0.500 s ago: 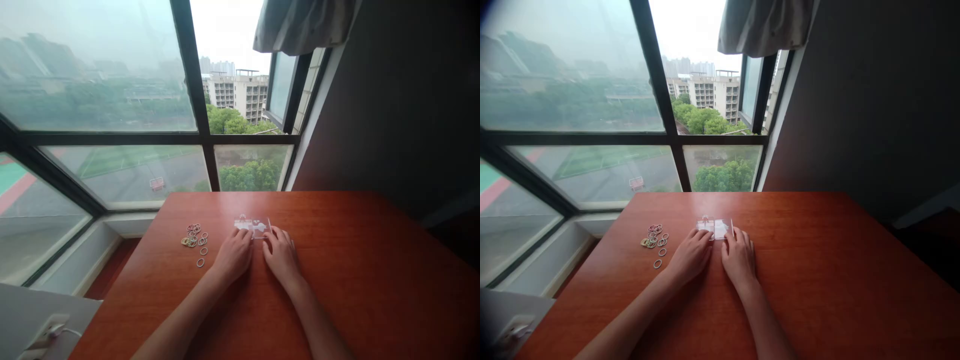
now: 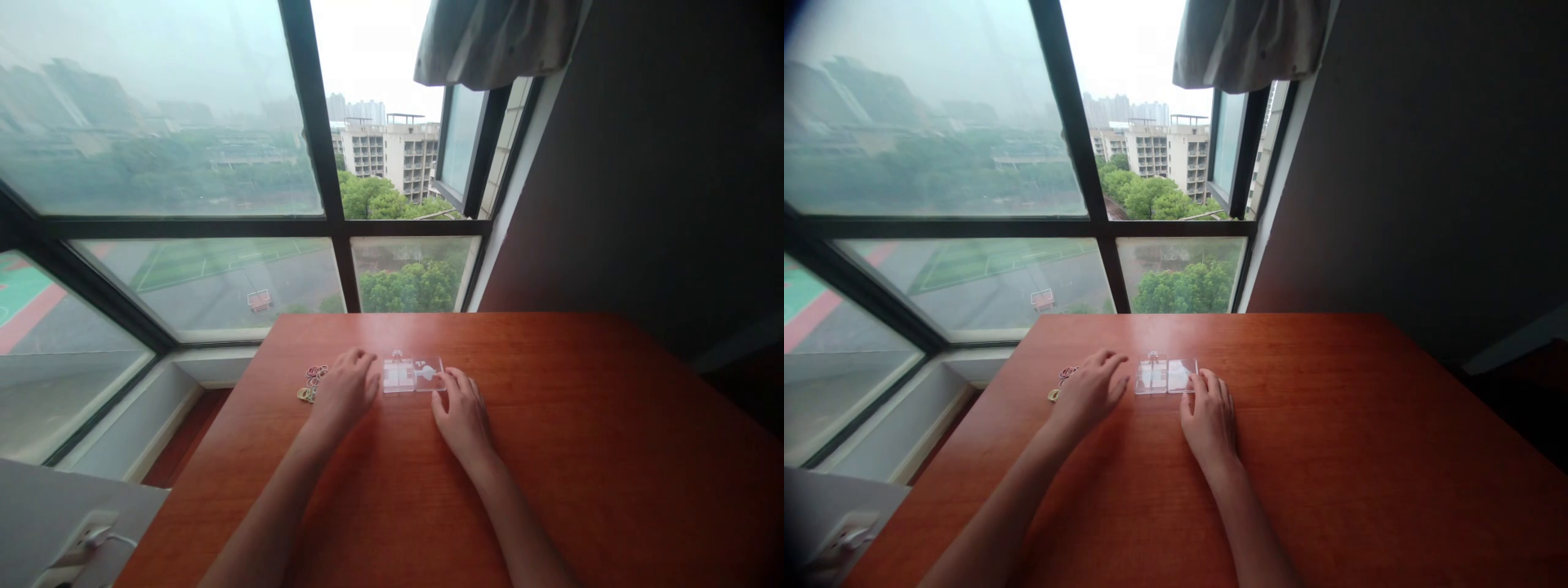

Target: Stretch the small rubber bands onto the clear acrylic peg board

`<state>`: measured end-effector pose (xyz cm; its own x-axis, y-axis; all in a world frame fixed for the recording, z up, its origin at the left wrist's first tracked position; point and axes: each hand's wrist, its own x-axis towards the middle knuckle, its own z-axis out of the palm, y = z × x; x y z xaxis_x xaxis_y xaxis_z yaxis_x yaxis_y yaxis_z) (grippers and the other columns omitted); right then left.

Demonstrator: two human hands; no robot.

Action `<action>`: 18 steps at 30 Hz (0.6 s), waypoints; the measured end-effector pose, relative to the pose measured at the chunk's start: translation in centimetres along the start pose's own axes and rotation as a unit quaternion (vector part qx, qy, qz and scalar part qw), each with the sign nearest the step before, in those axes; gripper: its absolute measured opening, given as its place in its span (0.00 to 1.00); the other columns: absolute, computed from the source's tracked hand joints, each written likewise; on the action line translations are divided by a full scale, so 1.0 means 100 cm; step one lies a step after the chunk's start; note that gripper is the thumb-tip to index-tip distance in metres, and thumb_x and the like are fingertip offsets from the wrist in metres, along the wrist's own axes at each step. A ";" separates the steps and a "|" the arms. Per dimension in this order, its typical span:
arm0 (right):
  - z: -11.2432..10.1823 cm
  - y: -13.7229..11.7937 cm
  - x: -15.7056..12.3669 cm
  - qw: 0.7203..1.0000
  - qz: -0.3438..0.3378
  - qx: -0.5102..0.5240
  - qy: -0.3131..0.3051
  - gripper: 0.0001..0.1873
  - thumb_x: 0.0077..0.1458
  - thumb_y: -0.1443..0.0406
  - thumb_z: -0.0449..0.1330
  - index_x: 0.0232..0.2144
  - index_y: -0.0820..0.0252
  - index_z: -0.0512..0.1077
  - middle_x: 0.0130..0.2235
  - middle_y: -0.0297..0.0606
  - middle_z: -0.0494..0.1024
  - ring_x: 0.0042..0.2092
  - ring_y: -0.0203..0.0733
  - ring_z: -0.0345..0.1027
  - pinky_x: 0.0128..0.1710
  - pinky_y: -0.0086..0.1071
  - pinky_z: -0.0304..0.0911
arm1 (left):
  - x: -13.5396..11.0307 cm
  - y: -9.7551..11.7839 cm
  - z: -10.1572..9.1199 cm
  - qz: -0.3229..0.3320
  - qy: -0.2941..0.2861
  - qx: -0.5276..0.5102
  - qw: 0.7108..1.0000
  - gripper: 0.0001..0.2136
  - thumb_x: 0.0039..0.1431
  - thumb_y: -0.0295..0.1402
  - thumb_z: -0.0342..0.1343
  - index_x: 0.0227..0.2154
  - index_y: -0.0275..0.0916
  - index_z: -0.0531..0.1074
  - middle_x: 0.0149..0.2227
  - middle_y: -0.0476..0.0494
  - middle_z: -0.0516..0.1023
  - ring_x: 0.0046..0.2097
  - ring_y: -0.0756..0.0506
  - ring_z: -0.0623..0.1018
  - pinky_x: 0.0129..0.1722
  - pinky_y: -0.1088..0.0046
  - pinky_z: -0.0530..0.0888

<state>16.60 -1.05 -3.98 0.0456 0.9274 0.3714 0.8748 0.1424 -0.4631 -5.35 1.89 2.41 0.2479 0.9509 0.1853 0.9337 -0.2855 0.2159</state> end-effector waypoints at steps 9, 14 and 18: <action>0.002 0.001 0.000 1.000 -0.005 0.030 0.005 0.18 0.55 0.67 0.53 0.48 0.59 0.70 0.51 0.45 0.70 0.51 0.48 0.62 0.53 0.40 0.60 | -0.004 -0.097 -0.022 -0.136 -0.175 0.025 0.975 0.26 0.50 0.51 0.55 0.46 0.36 0.72 0.43 0.36 0.70 0.43 0.37 0.73 0.44 0.63 0.69; 0.004 0.002 0.001 0.998 -0.015 0.059 0.007 0.18 0.54 0.68 0.53 0.48 0.60 0.70 0.51 0.45 0.71 0.51 0.47 0.62 0.53 0.39 0.60 | -0.009 -0.068 -0.023 -0.080 -0.205 -0.076 0.973 0.18 0.43 0.32 0.56 0.41 0.39 0.71 0.42 0.43 0.69 0.38 0.45 0.74 0.39 0.72 0.71; 0.004 0.003 0.001 0.997 -0.019 0.072 0.010 0.19 0.54 0.68 0.52 0.48 0.60 0.70 0.50 0.45 0.71 0.52 0.47 0.62 0.54 0.40 0.60 | -0.011 -0.042 -0.017 -0.035 -0.246 -0.101 0.963 0.15 0.41 0.24 0.53 0.36 0.40 0.70 0.38 0.45 0.71 0.35 0.46 0.74 0.29 0.76 0.68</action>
<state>16.67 -0.80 -4.36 0.0238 0.9133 0.4065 0.7974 0.2279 -0.5588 -10.02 1.87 2.95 0.3249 0.8961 -0.3025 0.8954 -0.1884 0.4035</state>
